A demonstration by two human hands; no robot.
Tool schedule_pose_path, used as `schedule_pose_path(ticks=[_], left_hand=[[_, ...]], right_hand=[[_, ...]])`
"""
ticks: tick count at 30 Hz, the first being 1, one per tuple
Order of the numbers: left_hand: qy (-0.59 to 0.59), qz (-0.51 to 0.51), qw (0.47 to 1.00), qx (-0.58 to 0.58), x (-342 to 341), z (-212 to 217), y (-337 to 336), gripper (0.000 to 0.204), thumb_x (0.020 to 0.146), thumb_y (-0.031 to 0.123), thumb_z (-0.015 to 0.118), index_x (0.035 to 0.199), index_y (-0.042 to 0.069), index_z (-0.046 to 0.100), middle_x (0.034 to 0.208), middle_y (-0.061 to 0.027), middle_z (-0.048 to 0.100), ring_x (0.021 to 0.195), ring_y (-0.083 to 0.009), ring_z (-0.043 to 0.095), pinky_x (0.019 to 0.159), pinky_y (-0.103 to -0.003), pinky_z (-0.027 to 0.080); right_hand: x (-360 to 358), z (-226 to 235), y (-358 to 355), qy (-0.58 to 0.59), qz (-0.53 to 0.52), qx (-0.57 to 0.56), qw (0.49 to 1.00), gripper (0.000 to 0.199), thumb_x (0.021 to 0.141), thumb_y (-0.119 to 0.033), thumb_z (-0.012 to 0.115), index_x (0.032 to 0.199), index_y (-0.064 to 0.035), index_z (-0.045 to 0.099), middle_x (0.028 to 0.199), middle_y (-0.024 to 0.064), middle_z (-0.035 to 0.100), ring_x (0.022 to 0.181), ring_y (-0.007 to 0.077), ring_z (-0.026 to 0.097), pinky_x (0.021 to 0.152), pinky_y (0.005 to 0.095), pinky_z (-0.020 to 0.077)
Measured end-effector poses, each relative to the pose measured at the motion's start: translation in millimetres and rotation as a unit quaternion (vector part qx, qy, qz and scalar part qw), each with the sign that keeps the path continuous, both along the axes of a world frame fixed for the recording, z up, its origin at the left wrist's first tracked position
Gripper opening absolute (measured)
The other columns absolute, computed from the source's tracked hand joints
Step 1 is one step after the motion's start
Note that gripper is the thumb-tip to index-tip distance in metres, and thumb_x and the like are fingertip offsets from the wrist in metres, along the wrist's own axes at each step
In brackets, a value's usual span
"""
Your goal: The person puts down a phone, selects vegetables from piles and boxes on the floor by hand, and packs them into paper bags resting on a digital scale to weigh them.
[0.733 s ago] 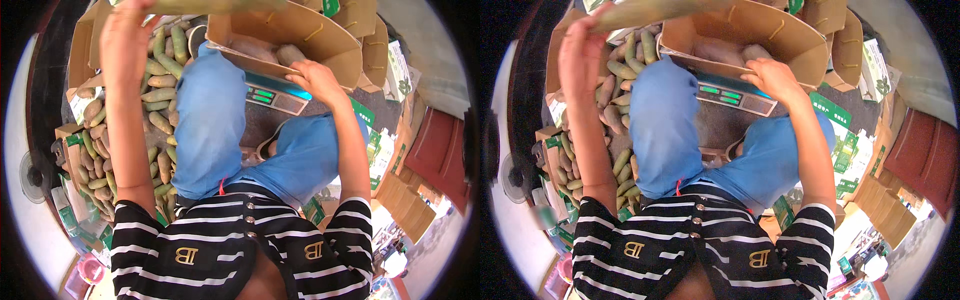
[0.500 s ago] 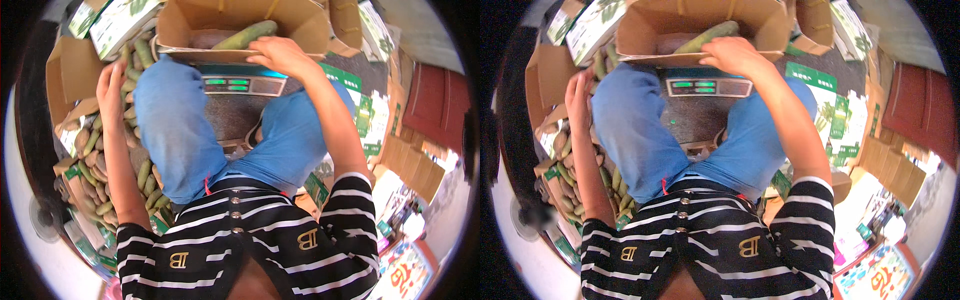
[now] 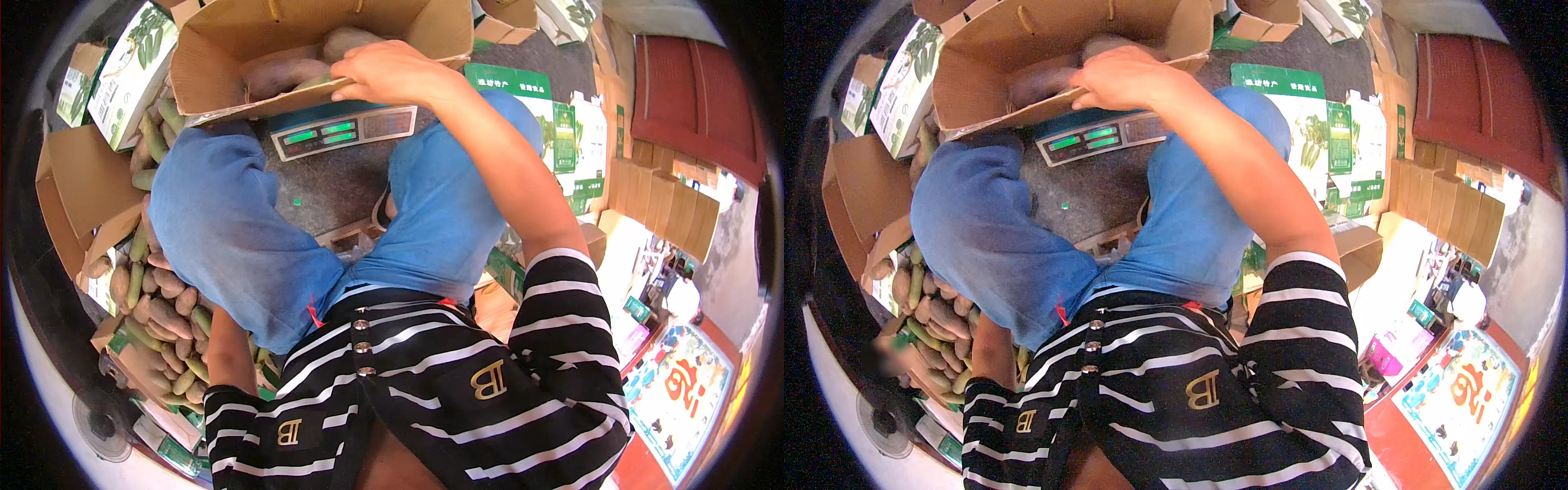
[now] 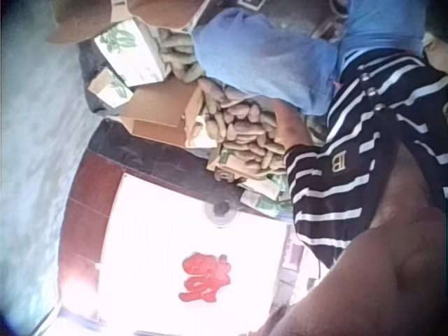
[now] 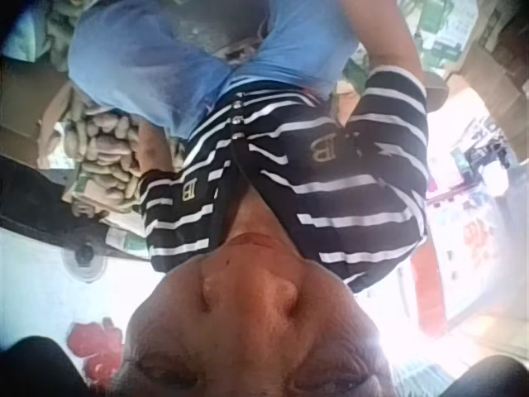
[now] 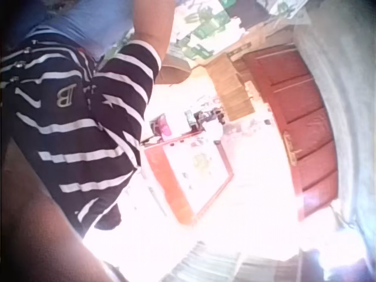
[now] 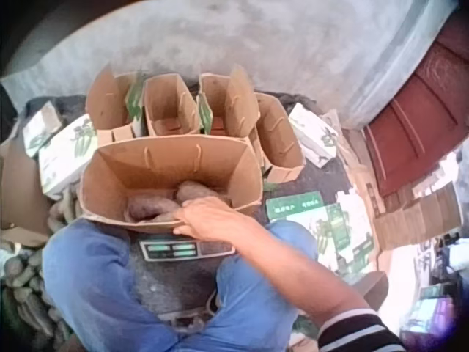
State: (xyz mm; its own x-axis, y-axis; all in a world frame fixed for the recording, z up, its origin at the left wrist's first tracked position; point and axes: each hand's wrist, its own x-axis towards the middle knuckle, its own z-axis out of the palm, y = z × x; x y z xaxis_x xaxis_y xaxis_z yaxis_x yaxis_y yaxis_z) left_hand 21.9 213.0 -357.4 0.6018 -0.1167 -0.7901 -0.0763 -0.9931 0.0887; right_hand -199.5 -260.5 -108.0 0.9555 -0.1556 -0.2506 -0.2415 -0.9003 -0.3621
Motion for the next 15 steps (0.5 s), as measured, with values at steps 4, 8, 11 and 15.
schedule_pose_path(ticks=[4,8,11,15], left_hand=[[0.002,0.019,1.000,-0.011,7.5,-1.4,-8.9,0.037,0.083,0.034,0.057,0.103,0.003,0.057,0.098,-0.0023,0.058,0.087,-0.0124,0.051,0.076,-0.027,0.041],[0.011,0.035,0.999,-0.024,1.3,-2.5,-19.0,0.038,0.083,0.035,0.057,0.104,0.003,0.057,0.098,-0.0022,0.058,0.087,-0.0124,0.051,0.075,-0.027,0.041],[0.027,0.048,0.998,-0.037,-8.2,-3.5,-28.3,0.039,0.082,0.036,0.058,0.104,0.004,0.056,0.098,-0.0020,0.058,0.087,-0.0123,0.051,0.075,-0.027,0.041],[0.040,0.107,0.990,-0.080,-9.4,3.1,-37.2,0.040,0.082,0.037,0.058,0.104,0.004,0.056,0.098,-0.0019,0.058,0.087,-0.0123,0.051,0.074,-0.027,0.041]], right_hand=[[0.4,0.9,-0.8,-0.008,-0.013,0.007,1.000,0.030,0.083,-0.035,0.055,0.095,-0.0073,0.058,0.087,0.0119,0.058,0.086,0.0324,0.057,0.072,0.0424,0.0445],[-1.5,-0.7,-2.6,-0.015,-0.011,0.006,1.000,0.031,0.083,-0.034,0.055,0.097,-0.0070,0.058,0.087,0.0121,0.058,0.085,0.0326,0.056,0.072,0.0422,0.0439],[-0.3,-2.0,-2.2,-0.028,-0.015,0.007,0.999,0.030,0.083,-0.033,0.055,0.095,-0.0063,0.058,0.087,0.0122,0.058,0.085,0.0328,0.056,0.070,0.0424,0.0434],[1.1,-0.6,-3.5,-0.026,-0.013,0.019,0.999,0.030,0.082,-0.033,0.055,0.094,-0.0058,0.058,0.086,0.0128,0.058,0.085,0.0330,0.056,0.070,0.0426,0.0433]])
